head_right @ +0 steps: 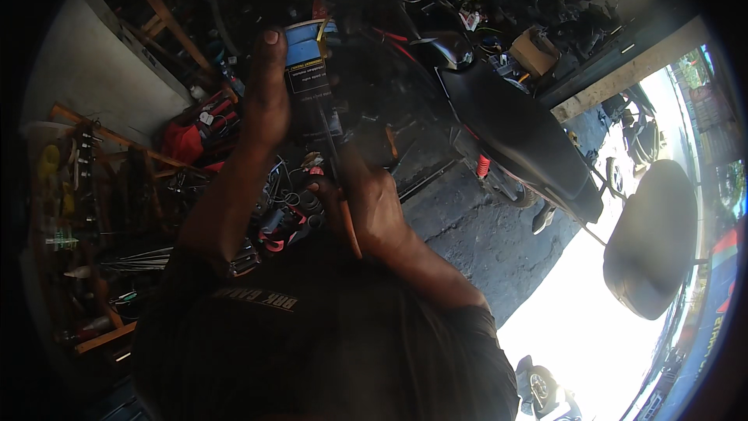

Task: The person cuts a piece of material with scissors, installs brake shoes into a motorcycle wheel hub by hand, and taps the part with a mallet.

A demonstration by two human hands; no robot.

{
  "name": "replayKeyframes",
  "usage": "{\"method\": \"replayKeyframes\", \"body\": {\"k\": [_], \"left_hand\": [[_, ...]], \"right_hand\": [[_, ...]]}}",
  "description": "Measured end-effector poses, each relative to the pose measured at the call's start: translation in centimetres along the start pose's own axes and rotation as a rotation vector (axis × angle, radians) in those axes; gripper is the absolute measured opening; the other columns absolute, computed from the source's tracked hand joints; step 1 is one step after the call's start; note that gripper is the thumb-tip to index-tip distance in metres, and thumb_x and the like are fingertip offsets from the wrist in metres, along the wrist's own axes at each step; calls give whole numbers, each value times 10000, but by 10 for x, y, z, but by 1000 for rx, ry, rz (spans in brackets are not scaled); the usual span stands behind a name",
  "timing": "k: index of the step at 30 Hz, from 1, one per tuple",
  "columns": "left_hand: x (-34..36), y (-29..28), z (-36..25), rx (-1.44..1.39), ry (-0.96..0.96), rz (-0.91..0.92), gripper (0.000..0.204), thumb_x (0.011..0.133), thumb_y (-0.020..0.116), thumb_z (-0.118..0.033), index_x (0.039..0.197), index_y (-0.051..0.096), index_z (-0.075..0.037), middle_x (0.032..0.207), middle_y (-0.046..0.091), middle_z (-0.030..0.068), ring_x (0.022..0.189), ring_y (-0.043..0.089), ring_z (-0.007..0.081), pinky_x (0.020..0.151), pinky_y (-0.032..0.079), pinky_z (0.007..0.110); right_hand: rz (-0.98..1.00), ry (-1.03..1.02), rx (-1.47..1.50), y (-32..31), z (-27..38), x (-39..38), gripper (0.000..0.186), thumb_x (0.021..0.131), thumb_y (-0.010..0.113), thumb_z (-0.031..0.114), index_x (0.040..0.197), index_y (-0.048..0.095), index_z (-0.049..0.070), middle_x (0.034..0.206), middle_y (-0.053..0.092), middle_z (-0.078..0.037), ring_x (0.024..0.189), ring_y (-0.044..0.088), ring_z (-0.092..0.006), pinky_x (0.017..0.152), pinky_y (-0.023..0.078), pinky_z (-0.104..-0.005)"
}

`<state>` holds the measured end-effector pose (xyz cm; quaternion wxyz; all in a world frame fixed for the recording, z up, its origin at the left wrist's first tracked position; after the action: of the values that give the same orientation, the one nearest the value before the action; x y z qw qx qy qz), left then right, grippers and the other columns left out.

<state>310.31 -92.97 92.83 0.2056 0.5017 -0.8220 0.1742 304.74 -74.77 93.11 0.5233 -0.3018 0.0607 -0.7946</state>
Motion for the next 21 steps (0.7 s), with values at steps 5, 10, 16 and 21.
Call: {"method": "replayKeyframes", "body": {"k": [5, 10, 16, 21], "left_hand": [[0, 1, -8, -90, -18, 34, 661, 915, 422, -617, 1196, 520, -26, 936, 614, 109, 760, 654, 201, 633, 573, 331], [-5, 5, -11, -205, -87, -3, 594, 932, 423, -584, 1141, 515, -36, 944, 610, 104, 758, 648, 190, 615, 562, 320], [-12, 4, -19, -205, -114, -2, 502, 982, 379, -501, 1125, 496, -34, 941, 617, 109, 739, 641, 157, 646, 539, 287], [-11, 8, -22, -232, -116, 11, 494, 986, 379, -498, 1122, 474, -33, 945, 562, 84, 800, 571, 147, 730, 477, 296]], "right_hand": [[-17, 86, -18, 1, 0, -2, 229, 876, 570, 211, 894, 502, -8, 584, 534, -104, 490, 543, -233, 490, 424, -347], [-23, 52, -32, -2, 3, 1, 228, 877, 580, 206, 930, 534, -11, 605, 560, -104, 519, 559, -201, 509, 435, -331], [-25, 44, -55, 0, -3, 0, 290, 876, 593, 218, 1030, 560, -26, 617, 575, -105, 542, 580, -184, 517, 444, -320], [-66, 33, -25, 1, -8, -2, 289, 868, 611, 210, 1024, 564, -29, 611, 572, -92, 532, 564, -165, 511, 440, -301]]}}
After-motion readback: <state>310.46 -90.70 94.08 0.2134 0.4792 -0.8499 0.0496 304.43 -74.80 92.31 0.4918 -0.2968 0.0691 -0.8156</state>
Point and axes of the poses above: each hand's wrist, its own x-axis towards the middle knuckle, its own y-axis out of the palm, z = x × y, the point moved 1 cm from there along x, towards the middle knuckle
